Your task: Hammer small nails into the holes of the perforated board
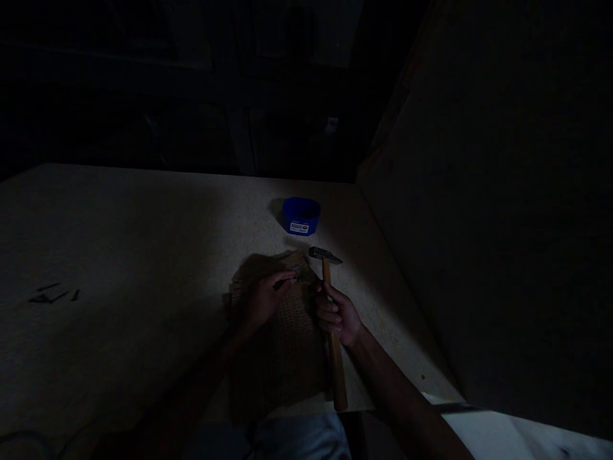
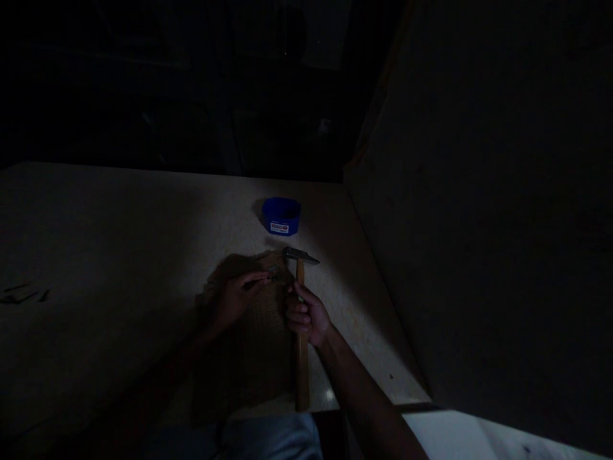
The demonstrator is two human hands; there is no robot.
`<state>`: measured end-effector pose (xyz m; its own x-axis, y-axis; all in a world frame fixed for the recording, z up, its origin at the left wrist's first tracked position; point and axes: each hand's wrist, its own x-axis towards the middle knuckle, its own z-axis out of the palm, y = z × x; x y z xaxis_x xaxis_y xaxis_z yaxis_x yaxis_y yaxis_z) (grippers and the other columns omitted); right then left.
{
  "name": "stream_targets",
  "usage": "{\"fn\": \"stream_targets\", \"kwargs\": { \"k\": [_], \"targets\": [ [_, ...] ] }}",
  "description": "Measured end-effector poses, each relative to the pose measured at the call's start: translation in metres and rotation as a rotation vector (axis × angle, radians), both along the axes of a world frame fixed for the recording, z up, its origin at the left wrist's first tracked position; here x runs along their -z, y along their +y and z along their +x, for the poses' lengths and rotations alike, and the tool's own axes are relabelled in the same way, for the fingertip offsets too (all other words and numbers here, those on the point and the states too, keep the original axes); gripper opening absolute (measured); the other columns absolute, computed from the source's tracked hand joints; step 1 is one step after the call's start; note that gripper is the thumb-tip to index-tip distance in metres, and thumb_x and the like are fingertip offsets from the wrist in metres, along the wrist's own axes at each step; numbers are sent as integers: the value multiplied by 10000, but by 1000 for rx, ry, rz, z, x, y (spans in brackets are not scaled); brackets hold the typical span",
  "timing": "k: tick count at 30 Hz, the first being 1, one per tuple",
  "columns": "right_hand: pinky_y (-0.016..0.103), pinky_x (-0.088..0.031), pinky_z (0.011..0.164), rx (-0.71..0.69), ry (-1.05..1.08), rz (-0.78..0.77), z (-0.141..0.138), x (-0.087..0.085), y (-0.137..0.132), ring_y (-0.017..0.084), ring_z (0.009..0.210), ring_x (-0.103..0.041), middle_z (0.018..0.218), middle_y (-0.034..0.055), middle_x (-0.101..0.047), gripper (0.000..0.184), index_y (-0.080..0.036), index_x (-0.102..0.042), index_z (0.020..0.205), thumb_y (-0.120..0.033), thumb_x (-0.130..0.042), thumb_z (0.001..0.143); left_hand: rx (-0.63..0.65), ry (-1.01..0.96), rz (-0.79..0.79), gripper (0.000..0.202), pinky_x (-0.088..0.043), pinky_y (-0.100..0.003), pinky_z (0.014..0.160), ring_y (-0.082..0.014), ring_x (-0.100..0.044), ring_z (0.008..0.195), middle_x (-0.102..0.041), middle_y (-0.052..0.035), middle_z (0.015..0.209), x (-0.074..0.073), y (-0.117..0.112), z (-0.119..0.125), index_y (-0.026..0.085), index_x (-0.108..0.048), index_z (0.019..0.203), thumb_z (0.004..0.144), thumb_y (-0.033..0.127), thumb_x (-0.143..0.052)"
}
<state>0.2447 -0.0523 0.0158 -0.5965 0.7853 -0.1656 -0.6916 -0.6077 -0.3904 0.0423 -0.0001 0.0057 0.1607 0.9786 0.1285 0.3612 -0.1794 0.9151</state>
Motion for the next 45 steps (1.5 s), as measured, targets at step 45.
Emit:
{"fn": "stream_targets", "kwargs": {
  "k": [45],
  "targets": [
    [119,-159,280,-10,-205,52,5,-2,3,30,331,-111,479,-158,-356,242,-208,-554,938,-337,-748,875,49,121,189,149,-582,-361,885,-215,-740,949,-789,-46,998,14,3,1,234,-749,995,896,231,-638]
  ]
}}
